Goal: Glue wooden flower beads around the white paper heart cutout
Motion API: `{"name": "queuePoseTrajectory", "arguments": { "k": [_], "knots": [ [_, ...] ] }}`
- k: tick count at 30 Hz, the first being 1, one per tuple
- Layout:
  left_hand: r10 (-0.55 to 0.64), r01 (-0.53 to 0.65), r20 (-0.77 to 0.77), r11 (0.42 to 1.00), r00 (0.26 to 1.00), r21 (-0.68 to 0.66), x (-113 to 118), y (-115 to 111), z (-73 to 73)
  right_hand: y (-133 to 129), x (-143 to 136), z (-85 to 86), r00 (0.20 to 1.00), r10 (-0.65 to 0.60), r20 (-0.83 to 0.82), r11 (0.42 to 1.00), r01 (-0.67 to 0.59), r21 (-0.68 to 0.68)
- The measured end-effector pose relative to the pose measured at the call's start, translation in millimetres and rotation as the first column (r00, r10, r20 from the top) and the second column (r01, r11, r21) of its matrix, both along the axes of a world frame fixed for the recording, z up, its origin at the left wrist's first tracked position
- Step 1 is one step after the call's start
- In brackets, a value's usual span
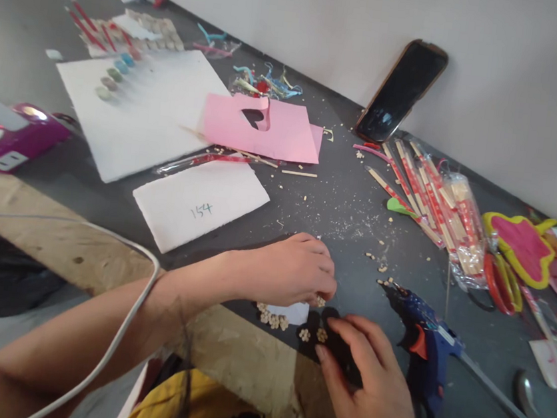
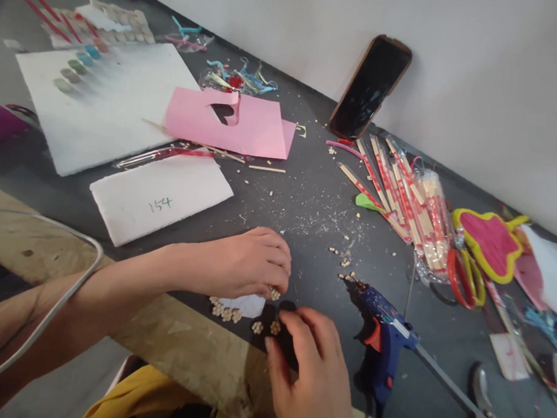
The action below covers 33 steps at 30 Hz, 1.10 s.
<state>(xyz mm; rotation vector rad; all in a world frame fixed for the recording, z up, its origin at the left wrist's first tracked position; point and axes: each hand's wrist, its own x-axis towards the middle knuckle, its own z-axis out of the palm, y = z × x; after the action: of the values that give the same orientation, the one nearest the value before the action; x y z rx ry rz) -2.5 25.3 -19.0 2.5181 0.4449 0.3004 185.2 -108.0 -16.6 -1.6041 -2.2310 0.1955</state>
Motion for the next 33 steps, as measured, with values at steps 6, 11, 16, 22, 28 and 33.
{"name": "queuePoseTrajectory", "arguments": {
  "k": [6, 11, 16, 22, 28, 33],
  "knots": [
    [-0.005, 0.005, -0.01, 1.0, 1.0, 0.002, -0.4, 0.5, 0.8, -2.0, -15.7, -5.3, 0.999, 0.028, 0.041, 0.996, -0.032, 0.086],
    [-0.028, 0.028, -0.023, 0.999, 0.999, -0.026, -1.7, 1.3, 3.0, 0.3, -17.1, -7.5, 0.999, 0.004, -0.034, 0.992, 0.0, 0.13],
    [-0.065, 0.064, -0.038, 0.998, 0.997, -0.009, -4.2, 0.6, 3.9, 3.3, -16.5, -10.3, 0.999, -0.044, -0.031, 0.989, 0.048, 0.141],
    [-0.07, 0.072, -0.044, 0.996, 0.997, 0.046, -6.6, -1.8, 3.4, 3.4, -22.0, -11.1, 0.997, -0.058, -0.044, 0.992, 0.062, 0.113],
    [-0.06, 0.063, -0.043, 0.996, 0.997, 0.058, -6.3, -3.2, 3.9, 2.8, -22.4, -11.7, 0.997, -0.075, -0.027, 0.992, 0.077, 0.096],
    [-0.095, 0.095, -0.04, 0.995, 0.995, -0.007, -8.9, 2.2, 11.8, 1.7, -20.5, -10.7, 0.998, -0.042, -0.047, 0.995, 0.046, 0.094]
  ]
}}
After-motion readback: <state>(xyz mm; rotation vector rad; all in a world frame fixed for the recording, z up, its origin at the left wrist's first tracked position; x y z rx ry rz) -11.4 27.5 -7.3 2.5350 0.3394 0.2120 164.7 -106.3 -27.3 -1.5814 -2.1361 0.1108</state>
